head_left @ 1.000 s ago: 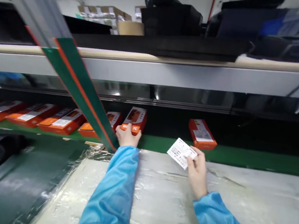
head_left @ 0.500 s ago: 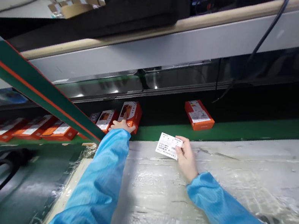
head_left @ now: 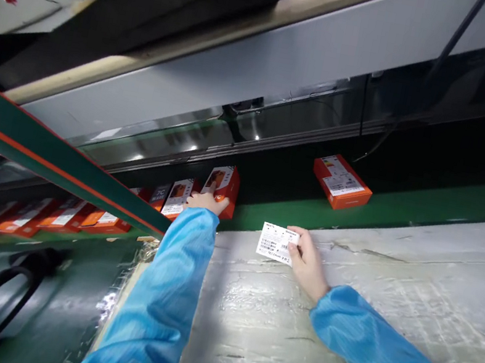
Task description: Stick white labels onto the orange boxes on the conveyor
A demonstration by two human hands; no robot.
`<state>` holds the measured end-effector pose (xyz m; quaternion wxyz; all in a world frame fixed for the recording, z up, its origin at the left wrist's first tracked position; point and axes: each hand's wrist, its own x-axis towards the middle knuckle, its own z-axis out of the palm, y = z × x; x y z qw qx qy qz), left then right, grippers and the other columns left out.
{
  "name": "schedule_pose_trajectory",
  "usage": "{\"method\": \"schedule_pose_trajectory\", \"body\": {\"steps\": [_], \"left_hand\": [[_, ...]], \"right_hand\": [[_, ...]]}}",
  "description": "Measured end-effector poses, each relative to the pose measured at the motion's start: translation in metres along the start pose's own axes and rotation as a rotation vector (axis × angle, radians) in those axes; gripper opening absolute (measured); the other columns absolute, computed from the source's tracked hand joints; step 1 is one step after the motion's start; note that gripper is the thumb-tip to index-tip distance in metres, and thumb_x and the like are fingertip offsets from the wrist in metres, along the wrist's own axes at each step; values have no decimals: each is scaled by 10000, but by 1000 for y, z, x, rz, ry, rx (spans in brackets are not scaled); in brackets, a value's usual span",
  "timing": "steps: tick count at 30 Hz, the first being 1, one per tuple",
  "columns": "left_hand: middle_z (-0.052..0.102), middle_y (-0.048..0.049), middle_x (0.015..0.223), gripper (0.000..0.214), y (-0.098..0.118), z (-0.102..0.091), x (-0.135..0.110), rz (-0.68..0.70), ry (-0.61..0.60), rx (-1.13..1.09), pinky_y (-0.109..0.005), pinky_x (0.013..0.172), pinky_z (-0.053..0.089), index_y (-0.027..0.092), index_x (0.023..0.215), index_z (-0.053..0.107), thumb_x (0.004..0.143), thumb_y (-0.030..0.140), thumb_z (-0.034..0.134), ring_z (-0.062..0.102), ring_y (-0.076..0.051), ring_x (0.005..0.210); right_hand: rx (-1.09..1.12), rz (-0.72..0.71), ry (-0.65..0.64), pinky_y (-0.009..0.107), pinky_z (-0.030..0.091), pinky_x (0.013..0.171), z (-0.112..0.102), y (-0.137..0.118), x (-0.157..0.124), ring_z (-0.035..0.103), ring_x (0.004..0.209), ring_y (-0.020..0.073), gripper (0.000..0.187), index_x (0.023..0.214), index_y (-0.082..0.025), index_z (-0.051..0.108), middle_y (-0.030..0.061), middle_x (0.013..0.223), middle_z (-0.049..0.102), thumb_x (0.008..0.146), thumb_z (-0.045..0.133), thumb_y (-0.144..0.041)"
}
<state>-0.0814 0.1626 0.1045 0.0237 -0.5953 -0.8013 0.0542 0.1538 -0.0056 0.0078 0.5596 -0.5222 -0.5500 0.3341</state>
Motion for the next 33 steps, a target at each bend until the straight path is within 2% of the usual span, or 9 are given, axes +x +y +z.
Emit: {"method": "schedule_pose_trajectory", "body": {"steps": [3,8,12,15,21,26,29,31,33], "left_hand": [[457,-176,1193,846,7,21,-11,-54,6,-24,-506,874,399,392,1487,218,759,755,449,522,-387,1055],[457,-167,1129,849,18,43,-10,-25,44,-24,-489,854,408,335,1477,279,757,757,438,540,-365,981],[463,-176,1109,859,28,43,-11,6,56,-21,-464,838,407,283,1466,319,753,728,495,536,-354,965],[460,-186,1103,839,38,35,-24,35,107,-5,-477,853,379,212,1467,324,798,681,510,519,-351,970],[329,-181,1342,675,64,27,-69,251,291,-32,-553,946,326,257,1387,447,817,590,584,365,-404,1166],[366,-98,1426,480,85,49,-84,602,417,-208,-462,1119,239,269,1360,515,907,428,506,209,-331,1371],[397,-111,1412,433,91,65,-80,720,441,-369,-411,1166,216,215,1340,540,929,338,480,183,-271,1417],[340,-103,1463,418,92,73,-79,794,425,-496,-375,1154,282,196,1342,524,937,267,451,235,-231,1411],[260,-89,1517,455,92,76,-80,873,390,-580,-328,1077,407,186,1377,467,923,219,451,332,-207,1371]], "right_hand": [[10,16,9,304,476,705,0,-2,-1,589,849,220,335,1240,-202,491,53,1023,597,937,440,-335],[-5,22,24,310,478,728,0,-5,0,590,859,222,344,1246,-194,484,55,1020,599,930,433,-321],[6,7,42,313,476,762,0,-5,0,585,897,221,359,1263,-181,450,62,1038,595,931,428,-316],[11,-1,63,312,475,753,0,-6,-1,587,894,222,366,1263,-170,424,69,1025,595,935,414,-332],[73,-19,127,312,494,750,-1,-7,-1,599,907,222,364,1287,-184,361,76,1048,593,973,396,-364],[159,-67,157,312,509,741,0,-5,-2,598,929,228,361,1297,-196,345,93,1089,580,1012,413,-406],[178,-79,165,302,510,714,-1,-5,-2,600,898,220,365,1298,-200,363,94,1100,574,1021,426,-429],[192,-92,174,301,511,719,-2,-6,0,597,896,217,375,1300,-196,376,94,1104,572,1019,441,-436],[198,-110,195,302,509,737,-5,-7,5,590,915,218,384,1301,-191,392,96,1120,565,1012,455,-437]]}}
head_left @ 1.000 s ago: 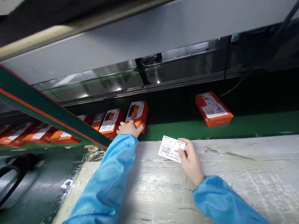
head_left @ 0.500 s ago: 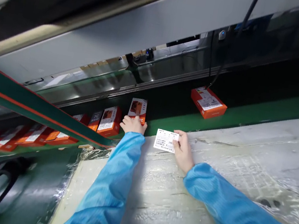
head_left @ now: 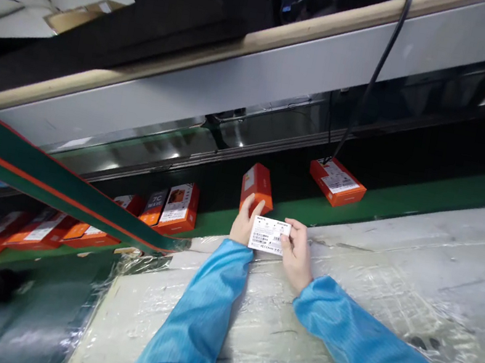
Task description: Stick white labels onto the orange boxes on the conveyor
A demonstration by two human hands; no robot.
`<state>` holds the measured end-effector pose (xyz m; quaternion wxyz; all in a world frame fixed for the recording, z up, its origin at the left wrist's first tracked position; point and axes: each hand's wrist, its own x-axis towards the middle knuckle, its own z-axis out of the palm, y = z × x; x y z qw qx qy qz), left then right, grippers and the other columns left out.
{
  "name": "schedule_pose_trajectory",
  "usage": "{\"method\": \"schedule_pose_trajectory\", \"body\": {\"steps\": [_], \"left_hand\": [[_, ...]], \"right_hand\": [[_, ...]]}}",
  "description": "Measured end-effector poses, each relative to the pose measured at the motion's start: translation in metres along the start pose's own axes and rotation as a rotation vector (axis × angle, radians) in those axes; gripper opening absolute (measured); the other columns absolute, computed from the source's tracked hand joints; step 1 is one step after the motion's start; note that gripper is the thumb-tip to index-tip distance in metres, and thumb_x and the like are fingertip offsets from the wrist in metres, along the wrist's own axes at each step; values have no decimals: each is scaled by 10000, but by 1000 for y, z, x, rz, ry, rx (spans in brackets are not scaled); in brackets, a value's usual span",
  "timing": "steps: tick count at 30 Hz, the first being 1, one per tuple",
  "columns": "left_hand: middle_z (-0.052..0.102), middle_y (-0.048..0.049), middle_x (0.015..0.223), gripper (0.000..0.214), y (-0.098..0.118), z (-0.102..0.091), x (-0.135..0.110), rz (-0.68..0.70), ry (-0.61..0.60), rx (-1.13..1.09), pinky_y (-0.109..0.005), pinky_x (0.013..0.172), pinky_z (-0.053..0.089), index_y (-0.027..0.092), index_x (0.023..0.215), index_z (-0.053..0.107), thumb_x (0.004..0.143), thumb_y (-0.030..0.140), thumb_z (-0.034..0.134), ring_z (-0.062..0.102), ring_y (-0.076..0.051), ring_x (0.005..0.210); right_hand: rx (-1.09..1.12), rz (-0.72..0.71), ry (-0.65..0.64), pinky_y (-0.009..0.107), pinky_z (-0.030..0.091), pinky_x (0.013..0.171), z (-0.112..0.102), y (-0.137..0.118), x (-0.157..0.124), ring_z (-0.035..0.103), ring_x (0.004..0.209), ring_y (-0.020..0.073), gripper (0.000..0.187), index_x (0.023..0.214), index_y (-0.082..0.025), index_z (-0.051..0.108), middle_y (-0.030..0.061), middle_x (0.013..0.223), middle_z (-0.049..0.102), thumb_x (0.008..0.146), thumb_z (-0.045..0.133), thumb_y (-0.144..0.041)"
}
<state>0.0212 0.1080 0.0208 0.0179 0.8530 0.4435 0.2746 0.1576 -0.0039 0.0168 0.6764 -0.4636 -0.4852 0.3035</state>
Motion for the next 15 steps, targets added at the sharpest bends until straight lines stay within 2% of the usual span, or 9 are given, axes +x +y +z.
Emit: {"method": "schedule_pose_trajectory", "body": {"steps": [1,3,5,8,11,13,15], "left_hand": [[252,-87,1523,487,0,0,-1,18,-5,-29,-320,1027,457,181,1395,438,910,212,467,385,-207,1337],[332,-85,1485,514,-2,-3,-2,28,28,-35,-342,981,495,185,1392,436,881,202,496,463,-216,1267],[446,-74,1400,474,-11,-11,-4,-10,147,9,-391,1013,465,210,1330,498,856,187,507,484,-230,1230],[518,-107,1297,409,-41,-28,-9,-134,373,122,-446,1048,398,184,1232,565,826,205,529,468,-265,1221],[480,-171,1297,463,-80,-47,-21,-311,503,208,-467,1066,344,93,1264,527,829,252,517,429,-304,1236],[444,-187,1323,529,-101,-56,-29,-429,520,270,-452,1082,320,58,1300,483,831,299,523,392,-310,1258],[433,-188,1326,561,-115,-59,-35,-540,465,315,-446,1081,314,59,1305,472,830,349,539,372,-311,1262]], "right_hand": [[-6,-12,12,301,505,742,-1,0,5,586,922,218,389,1304,-190,399,95,1124,562,1008,461,-435],[-57,-35,31,292,494,733,-4,0,19,582,898,211,393,1317,-194,413,81,1097,566,999,465,-420],[-169,-68,40,287,473,717,-7,2,40,573,835,202,385,1320,-197,448,58,1005,577,982,464,-380],[-385,-135,36,306,444,747,-6,10,79,550,792,209,404,1317,-181,494,40,865,562,930,453,-290],[-626,-159,15,349,415,815,-2,22,112,536,838,243,478,1344,-131,467,52,826,558,875,470,-223],[-814,-133,6,375,392,835,-1,31,126,524,868,268,499,1344,-105,448,69,833,566,856,503,-197],[-972,-103,7,390,380,835,-3,37,132,512,885,287,500,1334,-94,445,87,854,569,851,533,-186]]}}
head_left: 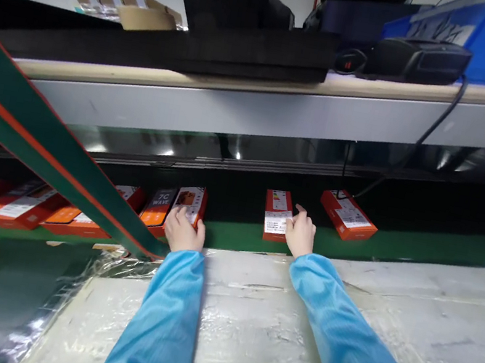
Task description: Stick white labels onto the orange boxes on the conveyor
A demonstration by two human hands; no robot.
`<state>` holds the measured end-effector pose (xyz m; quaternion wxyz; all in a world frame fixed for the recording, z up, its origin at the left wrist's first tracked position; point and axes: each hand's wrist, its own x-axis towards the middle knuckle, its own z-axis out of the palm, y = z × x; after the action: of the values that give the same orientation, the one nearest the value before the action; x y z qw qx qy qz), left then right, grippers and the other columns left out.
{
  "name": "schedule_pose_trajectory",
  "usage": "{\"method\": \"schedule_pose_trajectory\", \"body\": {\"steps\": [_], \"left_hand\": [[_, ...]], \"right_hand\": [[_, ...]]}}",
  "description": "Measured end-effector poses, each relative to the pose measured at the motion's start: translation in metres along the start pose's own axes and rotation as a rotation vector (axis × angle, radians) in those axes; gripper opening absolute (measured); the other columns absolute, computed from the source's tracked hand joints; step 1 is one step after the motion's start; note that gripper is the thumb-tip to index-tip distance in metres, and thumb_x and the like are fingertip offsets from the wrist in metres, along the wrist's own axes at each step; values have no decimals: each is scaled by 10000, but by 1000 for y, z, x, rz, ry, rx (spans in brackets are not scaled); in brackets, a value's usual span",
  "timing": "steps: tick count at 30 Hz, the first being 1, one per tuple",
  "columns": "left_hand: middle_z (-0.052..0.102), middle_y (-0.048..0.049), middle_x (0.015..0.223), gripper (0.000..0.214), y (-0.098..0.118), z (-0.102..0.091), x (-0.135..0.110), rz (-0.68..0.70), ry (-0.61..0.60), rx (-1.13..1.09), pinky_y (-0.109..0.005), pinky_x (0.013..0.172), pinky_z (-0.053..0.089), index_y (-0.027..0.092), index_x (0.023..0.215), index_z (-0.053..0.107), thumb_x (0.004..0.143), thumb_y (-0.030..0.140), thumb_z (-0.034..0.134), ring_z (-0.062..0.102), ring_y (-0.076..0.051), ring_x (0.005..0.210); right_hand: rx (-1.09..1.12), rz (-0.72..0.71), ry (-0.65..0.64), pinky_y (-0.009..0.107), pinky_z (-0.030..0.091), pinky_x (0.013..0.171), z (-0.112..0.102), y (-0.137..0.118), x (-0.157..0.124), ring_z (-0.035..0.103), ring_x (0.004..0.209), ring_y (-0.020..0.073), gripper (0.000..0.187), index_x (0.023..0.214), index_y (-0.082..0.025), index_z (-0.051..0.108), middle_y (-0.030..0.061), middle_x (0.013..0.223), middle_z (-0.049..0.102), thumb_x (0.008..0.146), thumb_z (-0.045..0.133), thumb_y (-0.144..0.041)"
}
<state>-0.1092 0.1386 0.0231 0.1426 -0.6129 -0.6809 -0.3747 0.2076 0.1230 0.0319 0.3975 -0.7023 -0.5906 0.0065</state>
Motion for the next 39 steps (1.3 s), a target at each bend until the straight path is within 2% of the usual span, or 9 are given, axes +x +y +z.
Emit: {"method": "schedule_pose_trajectory", "body": {"steps": [5,9,12,16,21,25,31,36,39], "left_hand": [[446,-184,1281,544,-2,5,-2,-124,-110,121,-495,1060,292,92,1217,544,826,470,555,379,-336,1213],[391,-172,1324,553,12,2,-5,-193,-155,203,-512,1031,306,133,1214,560,812,512,557,360,-363,1199],[380,-162,1322,521,20,-1,-7,-168,-187,204,-500,1003,342,162,1203,576,807,500,575,364,-360,1179],[359,-155,1343,511,27,-2,-11,-94,-207,149,-498,1018,350,184,1177,598,780,504,625,355,-357,1195],[371,-155,1340,517,31,1,-14,14,-194,43,-478,1021,375,177,1148,600,725,458,692,360,-349,1222],[347,-201,1362,714,33,6,-16,-1,-110,-30,-459,1075,344,80,1297,478,733,469,679,334,-347,1282],[301,-213,1402,1004,37,9,-17,-132,-268,-51,-450,994,433,79,1428,302,682,619,700,393,-360,1244],[339,-220,1347,905,54,5,-16,-195,-409,16,-448,873,488,103,1407,334,734,640,615,449,-355,1158],[358,-232,1297,842,72,6,-13,-243,-411,75,-456,824,480,114,1385,365,721,560,630,452,-365,1109]], "right_hand": [[-103,12,159,481,351,881,-10,-1,-4,447,1004,364,474,1266,-56,479,207,1053,506,826,551,-215],[35,-40,216,536,263,1011,-10,-32,-17,337,1180,372,454,1320,-100,417,222,1270,387,897,463,-259],[212,-106,83,432,329,1032,13,-69,-27,424,1141,280,324,1215,-141,490,148,1205,464,916,438,-257],[344,-16,-179,300,474,827,69,-108,-28,572,904,201,212,1059,-149,559,78,1001,566,907,506,-288],[379,207,-459,281,458,596,126,-121,-11,581,649,215,322,799,-149,576,50,682,575,855,657,-456],[425,252,-514,264,429,576,136,-124,0,560,624,197,274,683,-178,546,28,654,569,752,744,-353],[652,245,-372,247,445,501,90,-104,-17,586,662,197,225,918,-187,557,55,834,617,823,552,-391],[744,249,-286,258,394,415,10,-43,-93,485,490,166,401,918,-196,505,83,854,618,855,545,-590],[713,248,-229,261,402,422,-16,-15,-127,511,533,195,406,911,-197,519,84,829,615,872,563,-599]]}}
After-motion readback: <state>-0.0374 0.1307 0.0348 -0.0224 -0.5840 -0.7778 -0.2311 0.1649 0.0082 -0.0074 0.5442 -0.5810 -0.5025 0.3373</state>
